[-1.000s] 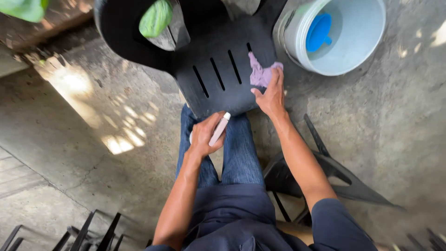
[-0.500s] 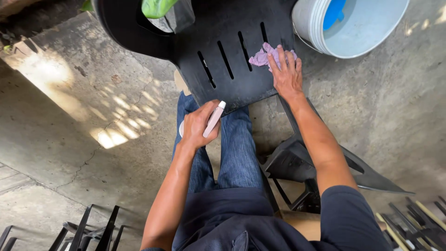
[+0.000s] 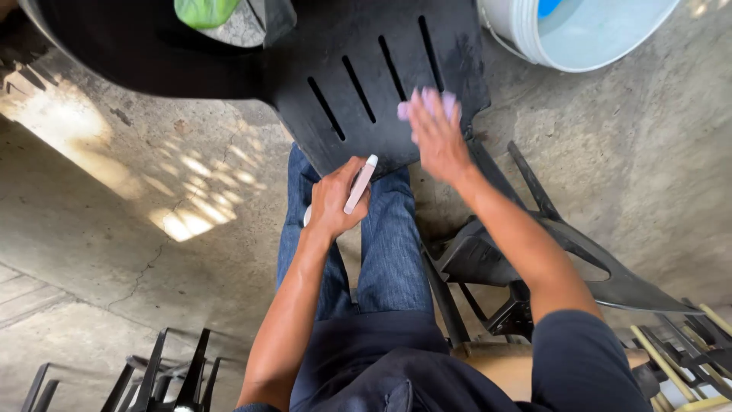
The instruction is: Cleaning plastic chairs and a wooden table using a spray bottle and a cloth.
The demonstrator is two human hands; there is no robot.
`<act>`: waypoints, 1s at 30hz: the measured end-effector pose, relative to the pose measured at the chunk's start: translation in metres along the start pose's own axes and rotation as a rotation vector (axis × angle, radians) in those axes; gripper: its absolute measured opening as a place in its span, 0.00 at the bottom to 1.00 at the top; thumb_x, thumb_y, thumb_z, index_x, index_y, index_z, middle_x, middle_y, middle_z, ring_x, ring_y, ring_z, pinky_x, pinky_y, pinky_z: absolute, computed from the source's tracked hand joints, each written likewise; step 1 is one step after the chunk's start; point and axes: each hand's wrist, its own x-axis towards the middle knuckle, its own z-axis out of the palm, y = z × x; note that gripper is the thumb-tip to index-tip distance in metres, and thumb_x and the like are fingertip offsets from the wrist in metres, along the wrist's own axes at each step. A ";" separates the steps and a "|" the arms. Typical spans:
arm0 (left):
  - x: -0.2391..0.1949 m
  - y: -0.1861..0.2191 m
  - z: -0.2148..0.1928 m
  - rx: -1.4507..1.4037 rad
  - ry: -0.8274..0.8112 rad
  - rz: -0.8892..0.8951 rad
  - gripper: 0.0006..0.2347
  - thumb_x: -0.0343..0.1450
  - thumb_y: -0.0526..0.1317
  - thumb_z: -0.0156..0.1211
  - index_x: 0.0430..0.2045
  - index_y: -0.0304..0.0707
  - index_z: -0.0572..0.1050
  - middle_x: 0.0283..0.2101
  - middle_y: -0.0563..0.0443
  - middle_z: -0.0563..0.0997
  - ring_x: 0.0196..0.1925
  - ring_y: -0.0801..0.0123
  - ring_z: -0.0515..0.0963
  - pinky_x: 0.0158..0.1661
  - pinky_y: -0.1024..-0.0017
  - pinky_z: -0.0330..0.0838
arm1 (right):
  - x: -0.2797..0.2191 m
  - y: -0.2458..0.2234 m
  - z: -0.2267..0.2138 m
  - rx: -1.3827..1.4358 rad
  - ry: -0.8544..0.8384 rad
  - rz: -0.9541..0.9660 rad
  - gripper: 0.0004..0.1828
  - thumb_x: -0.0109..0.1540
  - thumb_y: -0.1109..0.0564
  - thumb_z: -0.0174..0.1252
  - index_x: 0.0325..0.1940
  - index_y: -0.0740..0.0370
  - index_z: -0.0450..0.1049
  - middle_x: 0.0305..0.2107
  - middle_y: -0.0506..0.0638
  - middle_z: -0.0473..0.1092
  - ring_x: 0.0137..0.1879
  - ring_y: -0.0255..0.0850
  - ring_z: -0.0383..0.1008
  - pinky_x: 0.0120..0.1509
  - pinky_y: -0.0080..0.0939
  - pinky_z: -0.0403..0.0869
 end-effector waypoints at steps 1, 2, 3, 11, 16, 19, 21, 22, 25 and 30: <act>0.001 0.001 0.001 -0.005 0.001 0.008 0.14 0.64 0.33 0.59 0.44 0.44 0.75 0.35 0.43 0.82 0.37 0.43 0.82 0.35 0.55 0.75 | -0.008 0.001 -0.004 -0.009 0.003 0.001 0.32 0.71 0.59 0.54 0.79 0.68 0.59 0.78 0.62 0.52 0.83 0.62 0.44 0.77 0.79 0.49; 0.001 0.001 0.002 -0.002 -0.010 0.004 0.14 0.64 0.33 0.59 0.44 0.44 0.75 0.35 0.43 0.82 0.37 0.43 0.82 0.35 0.55 0.75 | -0.016 0.002 -0.008 -0.043 -0.091 -0.035 0.36 0.64 0.62 0.53 0.78 0.66 0.59 0.77 0.61 0.53 0.83 0.61 0.45 0.77 0.76 0.50; 0.000 0.000 0.004 0.002 -0.020 -0.007 0.15 0.63 0.33 0.59 0.44 0.44 0.75 0.35 0.42 0.82 0.37 0.43 0.82 0.35 0.55 0.75 | -0.024 0.003 -0.009 -0.071 -0.188 -0.075 0.41 0.58 0.66 0.53 0.78 0.65 0.60 0.77 0.59 0.55 0.82 0.60 0.47 0.78 0.73 0.50; -0.002 -0.004 -0.010 0.028 -0.032 -0.023 0.14 0.64 0.33 0.58 0.43 0.44 0.74 0.36 0.44 0.82 0.38 0.44 0.82 0.36 0.55 0.75 | 0.021 0.044 -0.018 -0.286 0.236 0.086 0.28 0.66 0.64 0.60 0.72 0.58 0.71 0.73 0.53 0.62 0.79 0.54 0.57 0.73 0.73 0.53; -0.006 -0.010 -0.030 0.039 -0.037 -0.016 0.16 0.62 0.33 0.57 0.44 0.44 0.74 0.37 0.45 0.82 0.38 0.44 0.82 0.36 0.56 0.75 | -0.008 0.033 0.002 -0.229 0.305 0.240 0.21 0.69 0.58 0.64 0.66 0.65 0.74 0.69 0.56 0.65 0.75 0.50 0.64 0.69 0.63 0.58; -0.009 -0.018 -0.037 0.051 -0.038 0.012 0.16 0.63 0.33 0.57 0.45 0.44 0.74 0.38 0.45 0.82 0.38 0.44 0.81 0.37 0.56 0.75 | -0.011 0.051 -0.010 -0.111 0.151 0.215 0.20 0.73 0.53 0.67 0.67 0.64 0.75 0.69 0.54 0.65 0.71 0.43 0.65 0.69 0.62 0.59; -0.012 -0.025 -0.037 0.055 -0.040 0.015 0.16 0.63 0.33 0.56 0.45 0.44 0.74 0.38 0.45 0.81 0.39 0.44 0.81 0.37 0.56 0.75 | -0.002 0.059 -0.026 -0.123 0.142 0.112 0.26 0.72 0.47 0.65 0.67 0.67 0.72 0.62 0.63 0.61 0.69 0.58 0.58 0.69 0.64 0.59; -0.013 -0.027 -0.036 0.057 -0.044 0.014 0.16 0.63 0.33 0.56 0.45 0.44 0.74 0.38 0.45 0.81 0.39 0.44 0.81 0.37 0.56 0.75 | 0.002 0.057 -0.025 -0.120 0.140 0.115 0.26 0.72 0.47 0.65 0.67 0.67 0.72 0.62 0.63 0.61 0.69 0.58 0.58 0.69 0.64 0.59; -0.016 -0.031 -0.035 0.060 -0.080 -0.039 0.14 0.64 0.33 0.56 0.43 0.44 0.74 0.37 0.45 0.82 0.38 0.44 0.81 0.36 0.56 0.74 | 0.004 0.038 -0.003 -0.124 0.147 0.051 0.34 0.70 0.50 0.65 0.75 0.71 0.66 0.74 0.69 0.54 0.79 0.63 0.50 0.76 0.67 0.54; -0.022 -0.031 -0.026 0.063 -0.112 -0.068 0.13 0.64 0.34 0.58 0.42 0.44 0.75 0.36 0.42 0.82 0.37 0.43 0.81 0.36 0.55 0.74 | 0.012 -0.094 0.053 0.202 0.182 0.281 0.40 0.66 0.55 0.59 0.77 0.74 0.52 0.74 0.67 0.48 0.80 0.65 0.44 0.81 0.68 0.43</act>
